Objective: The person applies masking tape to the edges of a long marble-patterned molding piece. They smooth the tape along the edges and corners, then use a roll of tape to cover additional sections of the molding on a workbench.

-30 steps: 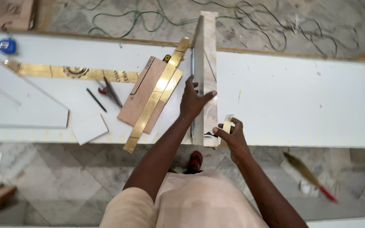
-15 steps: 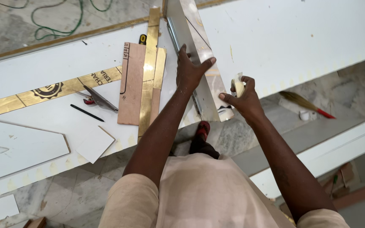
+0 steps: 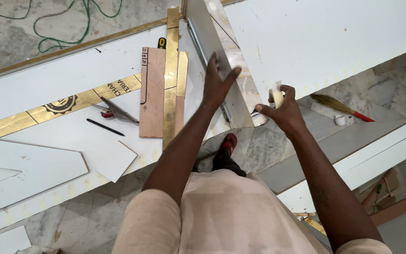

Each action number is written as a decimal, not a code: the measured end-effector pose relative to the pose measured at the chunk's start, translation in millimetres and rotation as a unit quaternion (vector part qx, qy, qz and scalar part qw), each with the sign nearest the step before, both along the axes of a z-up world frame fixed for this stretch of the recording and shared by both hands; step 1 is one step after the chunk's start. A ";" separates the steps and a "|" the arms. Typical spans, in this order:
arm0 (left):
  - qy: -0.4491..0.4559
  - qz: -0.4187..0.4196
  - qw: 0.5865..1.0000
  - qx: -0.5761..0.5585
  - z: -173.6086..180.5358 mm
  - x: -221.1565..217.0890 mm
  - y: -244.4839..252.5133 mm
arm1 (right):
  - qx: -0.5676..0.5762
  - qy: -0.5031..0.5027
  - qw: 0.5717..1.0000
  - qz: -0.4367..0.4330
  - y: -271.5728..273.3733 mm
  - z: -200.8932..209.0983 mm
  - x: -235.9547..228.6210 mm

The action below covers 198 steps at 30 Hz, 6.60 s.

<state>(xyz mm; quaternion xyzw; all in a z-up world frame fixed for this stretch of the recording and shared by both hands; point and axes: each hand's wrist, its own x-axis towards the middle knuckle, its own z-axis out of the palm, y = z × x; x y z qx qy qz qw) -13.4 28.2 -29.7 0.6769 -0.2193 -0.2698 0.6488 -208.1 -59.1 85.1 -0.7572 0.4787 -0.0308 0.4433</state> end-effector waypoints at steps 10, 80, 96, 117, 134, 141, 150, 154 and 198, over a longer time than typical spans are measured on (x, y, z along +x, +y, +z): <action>-0.061 -0.111 0.992 0.021 -27.2 -91.9 60.8 | 0.038 -0.038 0.998 -0.017 0.8 -7.0 -4.9; -0.075 0.125 0.975 0.165 41.4 87.6 -61.4 | -0.020 -0.060 0.997 0.042 -61.5 -20.5 121.5; -0.159 0.201 0.945 0.202 51.1 119.7 -75.1 | 0.017 -0.052 0.996 0.068 -71.0 -39.9 122.6; -0.158 0.243 0.917 0.273 40.6 251.3 -146.6 | 0.072 0.010 0.997 0.040 -66.4 -30.4 128.4; -0.205 0.194 0.943 0.175 22.5 194.2 -112.6 | 0.079 0.017 0.996 0.046 -71.0 -36.1 130.7; -0.095 0.221 0.957 0.161 19.4 233.1 -139.5 | 0.074 0.007 0.997 0.038 -67.8 -35.6 129.9; -0.016 0.316 0.921 0.226 26.5 244.5 -161.0 | 0.076 0.017 0.996 0.030 -66.9 -28.6 130.0; -0.006 0.326 0.910 0.255 22.3 245.3 -164.6 | 0.062 0.029 0.997 0.037 -67.2 -31.0 130.7; 0.092 0.123 0.977 0.150 39.0 -18.6 -23.7 | 0.169 -0.043 0.966 0.189 -97.1 -30.7 88.7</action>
